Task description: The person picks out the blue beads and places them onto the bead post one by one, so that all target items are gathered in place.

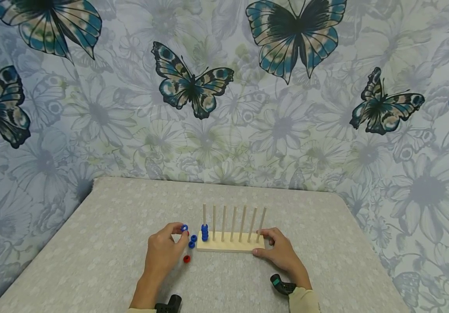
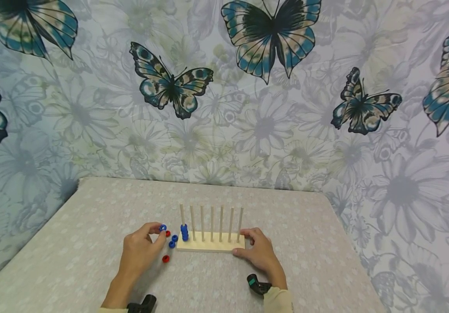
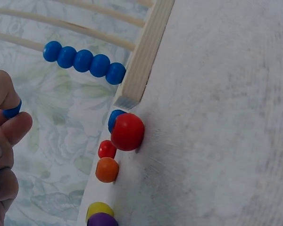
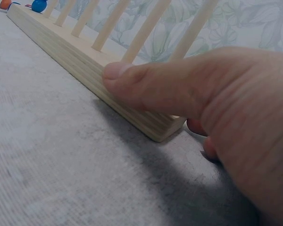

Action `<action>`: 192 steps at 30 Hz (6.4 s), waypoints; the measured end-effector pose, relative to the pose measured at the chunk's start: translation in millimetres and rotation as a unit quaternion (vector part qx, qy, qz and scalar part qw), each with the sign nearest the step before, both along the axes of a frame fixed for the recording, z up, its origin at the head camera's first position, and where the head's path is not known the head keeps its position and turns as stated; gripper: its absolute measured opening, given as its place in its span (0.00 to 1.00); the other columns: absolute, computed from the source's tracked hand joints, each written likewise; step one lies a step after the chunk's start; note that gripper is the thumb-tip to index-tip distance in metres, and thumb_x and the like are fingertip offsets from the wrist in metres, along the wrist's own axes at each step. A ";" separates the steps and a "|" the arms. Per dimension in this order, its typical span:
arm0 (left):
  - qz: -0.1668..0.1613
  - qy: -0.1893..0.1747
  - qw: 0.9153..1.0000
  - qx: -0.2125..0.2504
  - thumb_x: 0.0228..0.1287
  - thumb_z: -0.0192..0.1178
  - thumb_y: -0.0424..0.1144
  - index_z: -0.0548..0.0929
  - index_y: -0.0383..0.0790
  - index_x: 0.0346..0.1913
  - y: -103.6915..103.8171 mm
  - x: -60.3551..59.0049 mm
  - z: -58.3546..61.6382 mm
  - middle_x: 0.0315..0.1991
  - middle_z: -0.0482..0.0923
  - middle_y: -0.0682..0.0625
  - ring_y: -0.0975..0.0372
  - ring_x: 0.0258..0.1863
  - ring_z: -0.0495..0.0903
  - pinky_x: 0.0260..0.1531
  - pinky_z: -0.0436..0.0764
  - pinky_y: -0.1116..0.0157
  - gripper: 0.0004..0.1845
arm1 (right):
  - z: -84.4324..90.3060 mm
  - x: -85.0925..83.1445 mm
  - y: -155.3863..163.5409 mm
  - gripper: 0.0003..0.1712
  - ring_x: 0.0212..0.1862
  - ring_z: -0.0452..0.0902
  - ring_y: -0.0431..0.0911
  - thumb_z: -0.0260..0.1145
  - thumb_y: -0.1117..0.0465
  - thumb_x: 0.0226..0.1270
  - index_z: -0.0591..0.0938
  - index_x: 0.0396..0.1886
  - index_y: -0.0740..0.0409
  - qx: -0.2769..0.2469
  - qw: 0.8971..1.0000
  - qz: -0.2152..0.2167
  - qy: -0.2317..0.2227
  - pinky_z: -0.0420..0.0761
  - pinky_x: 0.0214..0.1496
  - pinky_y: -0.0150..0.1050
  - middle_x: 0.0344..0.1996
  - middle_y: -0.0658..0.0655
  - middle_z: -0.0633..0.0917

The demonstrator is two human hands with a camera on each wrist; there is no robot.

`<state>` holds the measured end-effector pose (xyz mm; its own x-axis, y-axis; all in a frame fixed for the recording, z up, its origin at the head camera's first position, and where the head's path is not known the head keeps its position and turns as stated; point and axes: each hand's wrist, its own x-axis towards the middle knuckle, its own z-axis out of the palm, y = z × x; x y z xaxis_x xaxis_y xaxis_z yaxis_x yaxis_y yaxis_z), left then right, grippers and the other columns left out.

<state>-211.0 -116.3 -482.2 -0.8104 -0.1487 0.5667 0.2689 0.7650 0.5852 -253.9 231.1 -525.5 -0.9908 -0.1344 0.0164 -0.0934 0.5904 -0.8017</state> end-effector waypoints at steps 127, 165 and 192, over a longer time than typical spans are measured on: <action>-0.119 0.051 0.991 0.043 0.60 0.70 0.38 0.88 0.47 0.45 29.5 -27.8 76.7 0.35 0.87 0.56 0.71 0.14 0.64 0.15 0.69 0.70 0.10 | -0.4 -0.3 0.4 0.32 0.43 0.66 0.44 0.82 0.44 0.48 0.82 0.55 0.36 0.002 1.000 0.006 -0.006 0.69 0.46 0.37 0.46 0.47 0.79; -0.064 0.018 0.998 0.019 0.66 0.66 0.44 0.88 0.51 0.47 19.0 -20.0 84.3 0.41 0.85 0.56 0.68 0.16 0.66 0.19 0.70 0.69 0.09 | -0.4 1.2 2.4 0.32 0.43 0.67 0.43 0.82 0.44 0.47 0.83 0.55 0.36 0.006 1.000 -0.004 0.000 0.69 0.46 0.36 0.46 0.46 0.79; -0.032 -0.052 0.998 -0.019 0.65 0.67 0.45 0.88 0.49 0.46 3.6 0.5 45.2 0.46 0.84 0.52 0.66 0.22 0.72 0.23 0.72 0.68 0.10 | -0.1 -0.7 1.0 0.33 0.43 0.67 0.44 0.82 0.43 0.48 0.83 0.56 0.39 0.007 1.000 0.008 0.006 0.69 0.46 0.37 0.42 0.46 0.77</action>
